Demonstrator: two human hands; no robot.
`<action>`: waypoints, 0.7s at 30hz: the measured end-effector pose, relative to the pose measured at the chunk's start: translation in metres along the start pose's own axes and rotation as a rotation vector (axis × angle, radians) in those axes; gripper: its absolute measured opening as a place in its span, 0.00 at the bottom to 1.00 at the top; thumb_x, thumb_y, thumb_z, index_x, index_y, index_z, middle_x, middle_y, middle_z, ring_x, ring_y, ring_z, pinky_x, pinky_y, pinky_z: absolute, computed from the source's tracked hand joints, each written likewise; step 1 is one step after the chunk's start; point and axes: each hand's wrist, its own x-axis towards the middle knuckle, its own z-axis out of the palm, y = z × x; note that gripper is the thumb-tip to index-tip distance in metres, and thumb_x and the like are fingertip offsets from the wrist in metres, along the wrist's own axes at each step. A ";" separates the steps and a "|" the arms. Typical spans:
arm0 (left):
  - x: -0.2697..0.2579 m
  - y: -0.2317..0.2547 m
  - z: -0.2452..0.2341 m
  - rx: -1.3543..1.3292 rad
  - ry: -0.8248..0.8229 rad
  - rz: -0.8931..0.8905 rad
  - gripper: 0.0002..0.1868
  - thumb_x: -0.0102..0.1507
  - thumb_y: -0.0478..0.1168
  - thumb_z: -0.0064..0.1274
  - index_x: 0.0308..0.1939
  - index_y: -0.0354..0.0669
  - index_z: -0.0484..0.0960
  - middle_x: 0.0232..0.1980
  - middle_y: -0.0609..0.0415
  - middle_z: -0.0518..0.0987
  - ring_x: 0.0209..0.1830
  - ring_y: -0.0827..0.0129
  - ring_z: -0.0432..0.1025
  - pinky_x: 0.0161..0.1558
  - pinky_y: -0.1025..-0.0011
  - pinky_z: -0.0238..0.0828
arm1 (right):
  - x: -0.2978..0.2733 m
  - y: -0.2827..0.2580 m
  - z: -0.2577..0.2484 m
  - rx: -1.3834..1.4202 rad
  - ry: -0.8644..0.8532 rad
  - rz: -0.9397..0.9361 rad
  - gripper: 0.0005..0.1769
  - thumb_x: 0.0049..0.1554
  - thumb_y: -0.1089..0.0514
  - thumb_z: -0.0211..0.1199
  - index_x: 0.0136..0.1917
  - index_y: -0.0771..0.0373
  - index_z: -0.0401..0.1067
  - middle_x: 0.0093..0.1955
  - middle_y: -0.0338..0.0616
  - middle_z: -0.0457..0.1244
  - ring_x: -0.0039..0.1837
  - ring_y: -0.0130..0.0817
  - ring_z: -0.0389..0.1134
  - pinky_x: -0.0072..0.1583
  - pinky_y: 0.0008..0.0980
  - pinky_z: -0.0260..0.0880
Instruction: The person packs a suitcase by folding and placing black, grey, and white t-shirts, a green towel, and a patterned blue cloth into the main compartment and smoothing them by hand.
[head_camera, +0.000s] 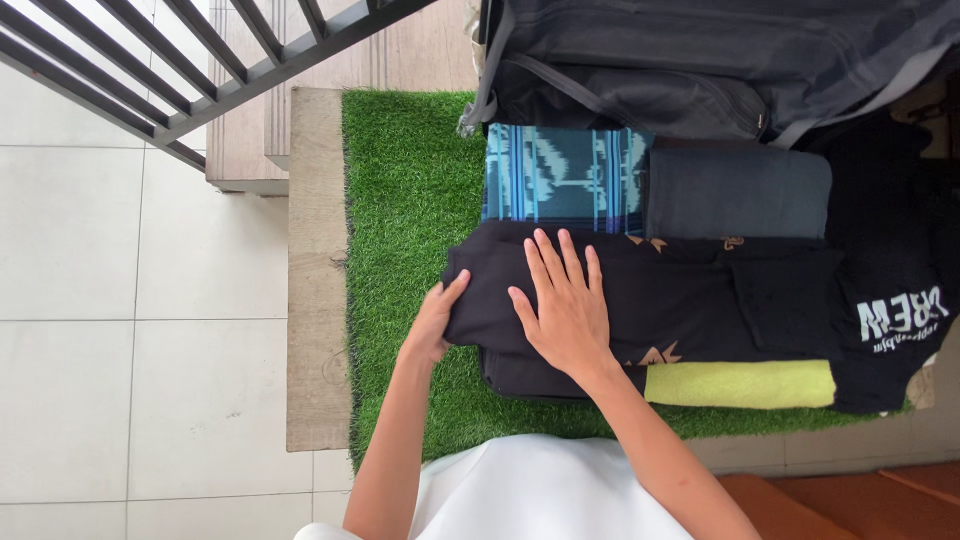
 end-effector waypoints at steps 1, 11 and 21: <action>-0.004 0.004 0.000 -0.043 -0.007 0.031 0.32 0.63 0.55 0.58 0.63 0.37 0.72 0.58 0.42 0.79 0.52 0.60 0.78 0.50 0.60 0.80 | -0.001 0.000 0.000 -0.007 0.001 -0.003 0.36 0.64 0.41 0.50 0.77 0.66 0.58 0.81 0.49 0.51 0.83 0.50 0.45 0.79 0.56 0.38; -0.079 0.071 0.058 0.003 -0.281 0.491 0.41 0.62 0.40 0.60 0.76 0.40 0.59 0.68 0.43 0.71 0.62 0.64 0.73 0.59 0.65 0.75 | -0.008 0.012 -0.006 0.563 0.214 0.079 0.35 0.68 0.44 0.47 0.80 0.68 0.56 0.85 0.52 0.48 0.87 0.49 0.41 0.83 0.48 0.39; -0.115 0.029 0.163 0.330 -0.395 0.341 0.28 0.73 0.48 0.42 0.76 0.43 0.69 0.67 0.34 0.79 0.44 0.58 0.79 0.42 0.60 0.78 | -0.063 0.118 -0.012 2.611 0.398 0.464 0.39 0.70 0.32 0.40 0.80 0.60 0.60 0.81 0.51 0.55 0.80 0.50 0.54 0.81 0.49 0.49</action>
